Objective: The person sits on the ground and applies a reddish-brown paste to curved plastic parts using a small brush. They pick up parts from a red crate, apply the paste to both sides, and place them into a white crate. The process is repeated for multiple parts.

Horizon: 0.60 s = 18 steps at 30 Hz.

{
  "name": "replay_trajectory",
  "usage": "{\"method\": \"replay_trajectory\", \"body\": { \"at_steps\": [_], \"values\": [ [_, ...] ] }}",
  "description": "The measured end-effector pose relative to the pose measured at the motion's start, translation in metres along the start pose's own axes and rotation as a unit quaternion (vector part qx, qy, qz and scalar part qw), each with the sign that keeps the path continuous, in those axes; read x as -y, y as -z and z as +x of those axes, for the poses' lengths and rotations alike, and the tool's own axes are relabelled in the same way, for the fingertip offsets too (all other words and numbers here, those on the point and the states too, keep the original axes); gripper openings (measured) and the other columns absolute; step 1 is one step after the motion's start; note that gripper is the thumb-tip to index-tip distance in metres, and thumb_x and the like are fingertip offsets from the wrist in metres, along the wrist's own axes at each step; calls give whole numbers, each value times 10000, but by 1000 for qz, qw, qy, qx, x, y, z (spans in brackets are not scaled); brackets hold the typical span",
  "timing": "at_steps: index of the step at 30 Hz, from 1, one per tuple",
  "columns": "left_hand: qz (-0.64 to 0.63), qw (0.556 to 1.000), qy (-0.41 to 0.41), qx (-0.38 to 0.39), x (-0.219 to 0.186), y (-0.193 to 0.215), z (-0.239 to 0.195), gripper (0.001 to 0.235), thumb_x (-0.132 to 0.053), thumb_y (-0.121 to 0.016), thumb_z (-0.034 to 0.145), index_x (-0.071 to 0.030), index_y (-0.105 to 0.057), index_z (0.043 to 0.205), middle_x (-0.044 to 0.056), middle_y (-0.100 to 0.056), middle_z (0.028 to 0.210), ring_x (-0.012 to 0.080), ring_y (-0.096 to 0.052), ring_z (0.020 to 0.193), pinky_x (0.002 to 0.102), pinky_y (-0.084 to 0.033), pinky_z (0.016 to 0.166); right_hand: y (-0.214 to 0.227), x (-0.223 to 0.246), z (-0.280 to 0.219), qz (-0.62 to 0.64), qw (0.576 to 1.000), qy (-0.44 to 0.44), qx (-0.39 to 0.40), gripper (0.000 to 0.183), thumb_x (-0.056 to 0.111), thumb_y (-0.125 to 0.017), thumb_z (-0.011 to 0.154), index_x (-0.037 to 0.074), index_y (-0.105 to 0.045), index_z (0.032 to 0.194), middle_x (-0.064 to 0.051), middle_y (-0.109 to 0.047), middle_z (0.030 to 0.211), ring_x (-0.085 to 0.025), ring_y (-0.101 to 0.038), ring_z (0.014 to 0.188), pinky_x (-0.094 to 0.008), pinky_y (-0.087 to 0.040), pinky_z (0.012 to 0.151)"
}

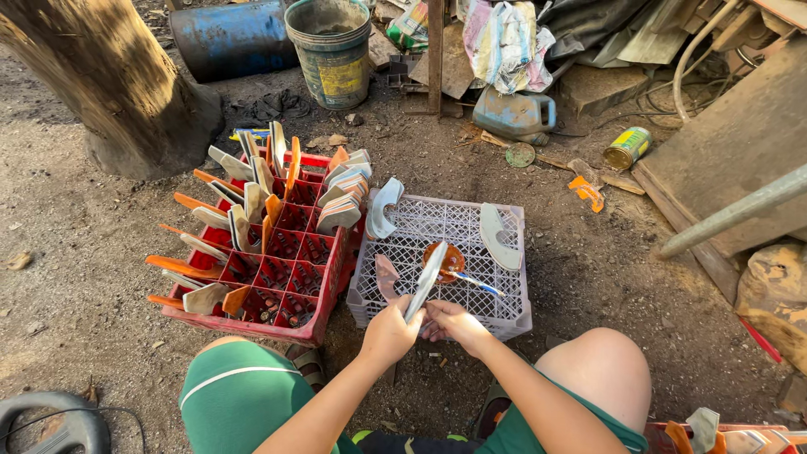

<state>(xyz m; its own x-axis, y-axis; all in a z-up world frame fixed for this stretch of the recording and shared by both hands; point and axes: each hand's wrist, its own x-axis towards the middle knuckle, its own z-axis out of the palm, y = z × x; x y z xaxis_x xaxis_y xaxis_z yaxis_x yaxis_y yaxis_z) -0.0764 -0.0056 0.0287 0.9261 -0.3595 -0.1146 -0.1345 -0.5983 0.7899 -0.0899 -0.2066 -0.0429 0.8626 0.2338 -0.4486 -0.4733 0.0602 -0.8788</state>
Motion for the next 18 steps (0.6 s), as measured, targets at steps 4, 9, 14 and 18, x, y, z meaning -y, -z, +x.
{"method": "replay_trajectory", "body": {
  "at_steps": [4, 9, 14, 18],
  "values": [
    [-14, 999, -22, -26, -3, -1, -1, 291, -364, -630, 926, -121, -665, 1082, 169, -724, 867, 386, -704, 843, 485, -541, 712, 4, -5, 3, 7, 1000, 9, 20, 440, 419, -503, 1044, 60, -631, 1264, -11, -708, 969, -96, -690, 864, -286, -574, 795],
    [-19, 998, -39, -40, -6, 0, -4, 294, -364, -634, 917, -126, -670, 1085, 164, -729, 859, 383, -704, 836, 481, -540, 709, 8, -9, 7, 34, 999, 26, 19, 376, 357, -561, 1029, 52, -638, 1236, -32, -716, 971, -109, -693, 859, -294, -576, 813],
    [-34, 998, -38, -47, -9, 3, -4, 312, -367, -653, 893, -120, -687, 1080, 146, -741, 902, 367, -717, 856, 461, -555, 724, 11, -11, 7, 38, 998, 29, 33, 353, 339, -566, 1032, 40, -637, 1205, -36, -722, 977, -113, -701, 869, -292, -578, 811],
    [-4, 1000, -3, -2, -9, 6, -3, 333, -385, -654, 901, -134, -705, 1115, 151, -753, 906, 357, -721, 889, 456, -558, 761, 10, -9, 6, 28, 999, 29, 21, 327, 313, -581, 1032, 38, -643, 1198, -28, -715, 975, -109, -696, 878, -297, -575, 802]
  ]
}}
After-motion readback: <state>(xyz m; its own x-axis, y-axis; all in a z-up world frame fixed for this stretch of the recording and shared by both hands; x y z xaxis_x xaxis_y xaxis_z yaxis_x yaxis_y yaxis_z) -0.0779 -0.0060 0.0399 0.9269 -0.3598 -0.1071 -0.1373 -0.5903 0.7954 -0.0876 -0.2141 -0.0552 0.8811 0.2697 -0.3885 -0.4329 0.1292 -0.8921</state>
